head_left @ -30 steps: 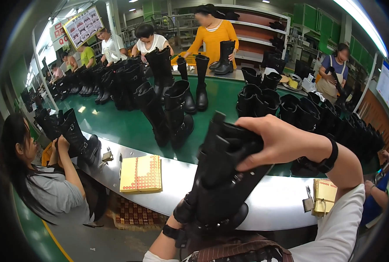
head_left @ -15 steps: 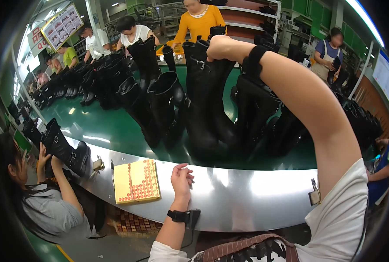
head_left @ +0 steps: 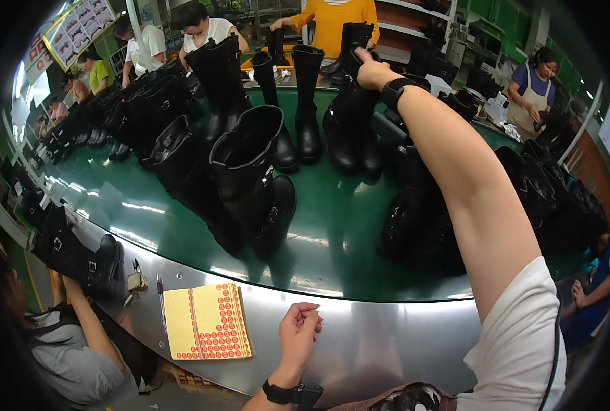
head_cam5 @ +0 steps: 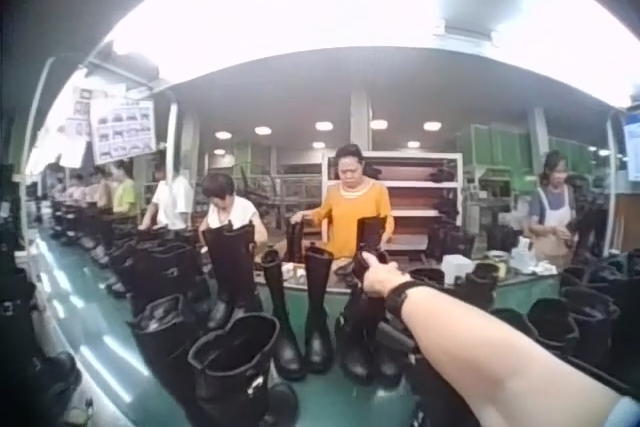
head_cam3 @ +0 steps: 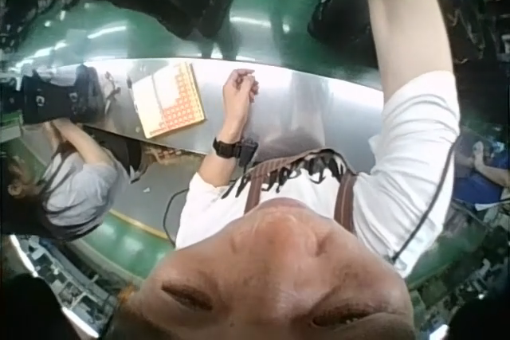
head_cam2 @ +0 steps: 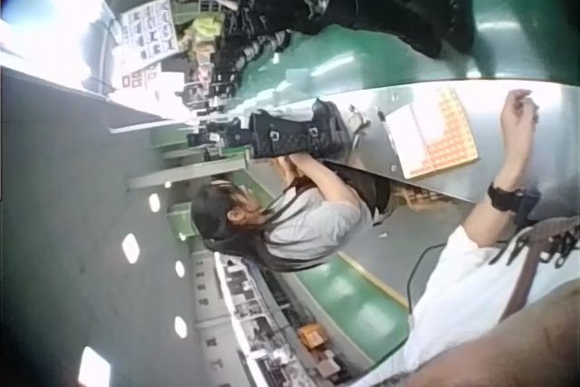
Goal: The recorder is inspecting and cleaning pairs of tall black boots on a factory assembly line.
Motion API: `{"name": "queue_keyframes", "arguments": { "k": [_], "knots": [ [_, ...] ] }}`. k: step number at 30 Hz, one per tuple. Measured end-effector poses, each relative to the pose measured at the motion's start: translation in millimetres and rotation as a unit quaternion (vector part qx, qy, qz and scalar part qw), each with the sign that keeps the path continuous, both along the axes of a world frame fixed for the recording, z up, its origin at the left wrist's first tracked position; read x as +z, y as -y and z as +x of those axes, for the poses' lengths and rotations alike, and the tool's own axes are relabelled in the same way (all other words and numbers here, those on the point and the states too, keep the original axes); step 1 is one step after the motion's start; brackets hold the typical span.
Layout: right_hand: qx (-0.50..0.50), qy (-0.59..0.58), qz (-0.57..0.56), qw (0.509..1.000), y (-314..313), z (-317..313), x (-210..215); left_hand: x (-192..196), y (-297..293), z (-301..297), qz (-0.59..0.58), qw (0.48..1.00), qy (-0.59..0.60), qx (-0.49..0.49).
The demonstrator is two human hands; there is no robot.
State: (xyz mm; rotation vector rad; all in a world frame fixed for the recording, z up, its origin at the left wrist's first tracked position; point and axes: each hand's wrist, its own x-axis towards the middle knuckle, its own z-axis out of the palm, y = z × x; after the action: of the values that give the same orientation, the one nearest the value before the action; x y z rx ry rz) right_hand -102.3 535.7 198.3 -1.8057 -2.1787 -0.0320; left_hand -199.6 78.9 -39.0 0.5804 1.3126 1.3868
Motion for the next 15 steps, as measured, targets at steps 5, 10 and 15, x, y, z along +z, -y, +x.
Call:
{"name": "queue_keyframes", "arguments": {
  "k": [5, 10, 15],
  "knots": [
    [0.125, -0.056, -0.057, 0.989, -40.8, -9.7, -24.5, -1.8, 0.7, 1.9, -0.007, 1.000, -0.019, -0.022],
    [0.075, -0.060, 0.018, 0.995, -17.4, 17.2, 17.0, -1.1, 1.5, 1.7, -0.027, 0.998, -0.047, -0.028],
    [0.011, 0.106, 0.015, 0.994, 33.7, 116.0, 122.1, -3.2, 1.3, 5.0, -0.009, 0.997, -0.067, -0.039]
  ]
}}
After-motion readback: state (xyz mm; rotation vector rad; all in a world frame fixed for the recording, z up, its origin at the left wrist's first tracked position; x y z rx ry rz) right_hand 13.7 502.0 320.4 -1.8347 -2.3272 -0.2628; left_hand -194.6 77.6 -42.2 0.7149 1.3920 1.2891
